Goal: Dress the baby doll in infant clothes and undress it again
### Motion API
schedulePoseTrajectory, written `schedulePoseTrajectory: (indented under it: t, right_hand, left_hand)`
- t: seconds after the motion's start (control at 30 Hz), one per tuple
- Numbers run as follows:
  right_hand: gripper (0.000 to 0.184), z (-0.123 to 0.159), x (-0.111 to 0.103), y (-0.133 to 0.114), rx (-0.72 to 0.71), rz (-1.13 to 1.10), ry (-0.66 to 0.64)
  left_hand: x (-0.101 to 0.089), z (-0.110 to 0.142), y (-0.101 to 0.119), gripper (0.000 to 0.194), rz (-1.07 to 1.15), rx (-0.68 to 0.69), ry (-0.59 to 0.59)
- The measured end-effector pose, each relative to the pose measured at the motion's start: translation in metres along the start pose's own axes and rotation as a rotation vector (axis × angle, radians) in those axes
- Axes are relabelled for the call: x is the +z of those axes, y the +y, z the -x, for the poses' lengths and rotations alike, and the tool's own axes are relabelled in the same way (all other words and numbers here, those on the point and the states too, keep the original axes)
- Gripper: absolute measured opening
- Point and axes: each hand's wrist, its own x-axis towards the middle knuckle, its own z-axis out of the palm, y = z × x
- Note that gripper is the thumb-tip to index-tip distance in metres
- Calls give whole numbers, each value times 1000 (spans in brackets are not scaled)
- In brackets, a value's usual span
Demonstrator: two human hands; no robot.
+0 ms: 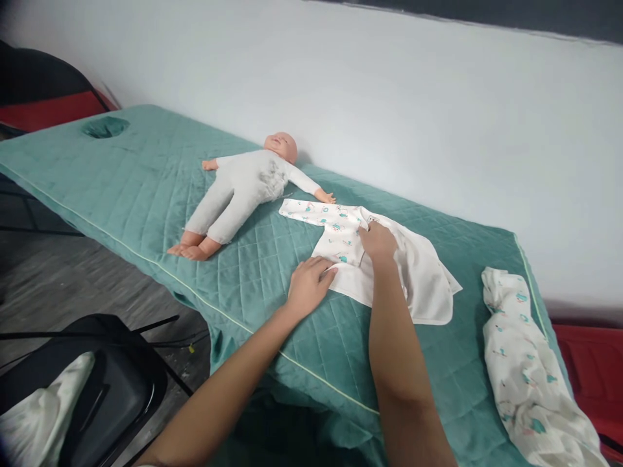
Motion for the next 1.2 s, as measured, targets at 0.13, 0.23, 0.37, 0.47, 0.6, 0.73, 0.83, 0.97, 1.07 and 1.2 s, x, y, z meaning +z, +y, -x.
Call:
schedulePoseTrajectory:
  t: [0.13, 0.23, 0.37, 0.47, 0.6, 0.73, 0.83, 0.97, 1.07, 1.2]
  right_hand:
    - [34, 0, 3, -6, -169, -656, -105]
    - [33, 1, 12, -9, -281, -975, -189]
    - [24, -4, 27, -7, -344, -697, -40]
    - [18, -9, 35, -3, -490, -491, 39]
    - [20, -12, 39, 3, -578, -236, 101]
    - [36, -8, 39, 5, -525, -43, 111]
    - [45, -5, 38, -1, -510, 68, 83]
    - [55, -9, 36, -13, -465, 193, 54]
    - [58, -13, 36, -19, -426, 236, 33]
    - [61, -3, 40, -22, -421, 271, 21]
  left_hand:
    - [-1, -2, -8, 21, 338, -201, 335]
    - [-3, 1, -11, 21, 402, -271, 668]
    - [-3, 8, -8, 28, 258, -137, 760]
    - [-2, 10, -5, 23, 193, -17, 697]
    - [0, 10, -5, 24, 170, 154, 548]
    - [3, 12, -7, 27, 69, 273, 349]
    - [5, 13, -5, 26, -99, 336, 162]
    - [5, 9, 2, 21, -289, 344, -49]
    - [6, 5, 4, 18, -326, 291, -96]
    - [10, 5, 1, 19, -319, 271, -72]
